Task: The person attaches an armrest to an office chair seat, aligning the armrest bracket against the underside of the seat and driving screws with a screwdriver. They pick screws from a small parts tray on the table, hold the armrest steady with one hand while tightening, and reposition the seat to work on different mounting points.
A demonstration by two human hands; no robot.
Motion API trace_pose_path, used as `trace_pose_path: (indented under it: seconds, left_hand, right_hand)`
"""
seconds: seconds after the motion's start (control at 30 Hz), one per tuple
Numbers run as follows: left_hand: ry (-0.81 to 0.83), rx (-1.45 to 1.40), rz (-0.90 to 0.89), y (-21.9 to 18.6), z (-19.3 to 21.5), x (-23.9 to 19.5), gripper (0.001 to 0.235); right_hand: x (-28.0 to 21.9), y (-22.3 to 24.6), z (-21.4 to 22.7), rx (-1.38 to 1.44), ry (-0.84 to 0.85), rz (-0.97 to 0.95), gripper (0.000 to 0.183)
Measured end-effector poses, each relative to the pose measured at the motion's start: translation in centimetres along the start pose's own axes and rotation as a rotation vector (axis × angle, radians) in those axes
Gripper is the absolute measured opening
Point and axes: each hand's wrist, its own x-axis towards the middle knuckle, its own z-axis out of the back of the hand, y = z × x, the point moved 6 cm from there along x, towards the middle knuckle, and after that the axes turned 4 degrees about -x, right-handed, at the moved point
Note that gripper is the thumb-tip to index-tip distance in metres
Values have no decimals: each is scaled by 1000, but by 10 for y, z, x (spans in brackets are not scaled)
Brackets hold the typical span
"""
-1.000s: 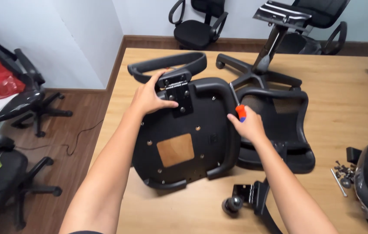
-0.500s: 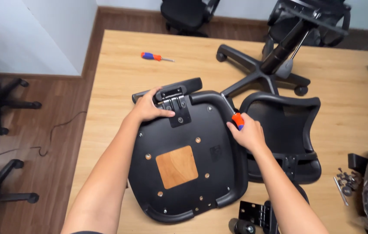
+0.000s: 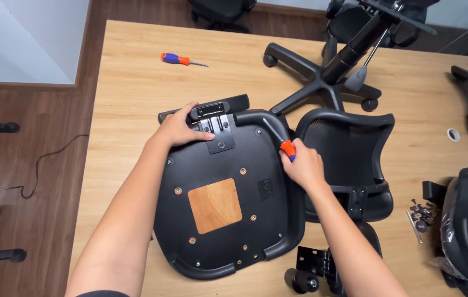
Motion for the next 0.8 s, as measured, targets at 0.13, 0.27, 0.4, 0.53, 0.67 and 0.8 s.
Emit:
trace_pose_path:
  seconds: [0.13,0.27,0.4,0.53,0.67,0.8]
  left_hand:
    - [-36,190,-14,-20,3,-20,120]
    - [-99,392,69,-31,2,-52,105]
    - [-240,519,4,-34,-11,-105,90]
    - [-298,649,-66,-25,-43,-163,82]
    - [-286,436,-199,-39,-106,-222,66]
    - [-59,172,-227,-74,-196,-267,46]
  right_hand:
    - [-10,2,-5,3,10,5,30]
    - [-29,8,0,36,12,51,31]
    - [-48,-12,-22,46,-112,169,35]
    - [-85,-21,-27,85,-18,155,34]
    - [-135,-32,-25,281,23,173,35]
    - [-176,-50,-23,413,104,166,32]
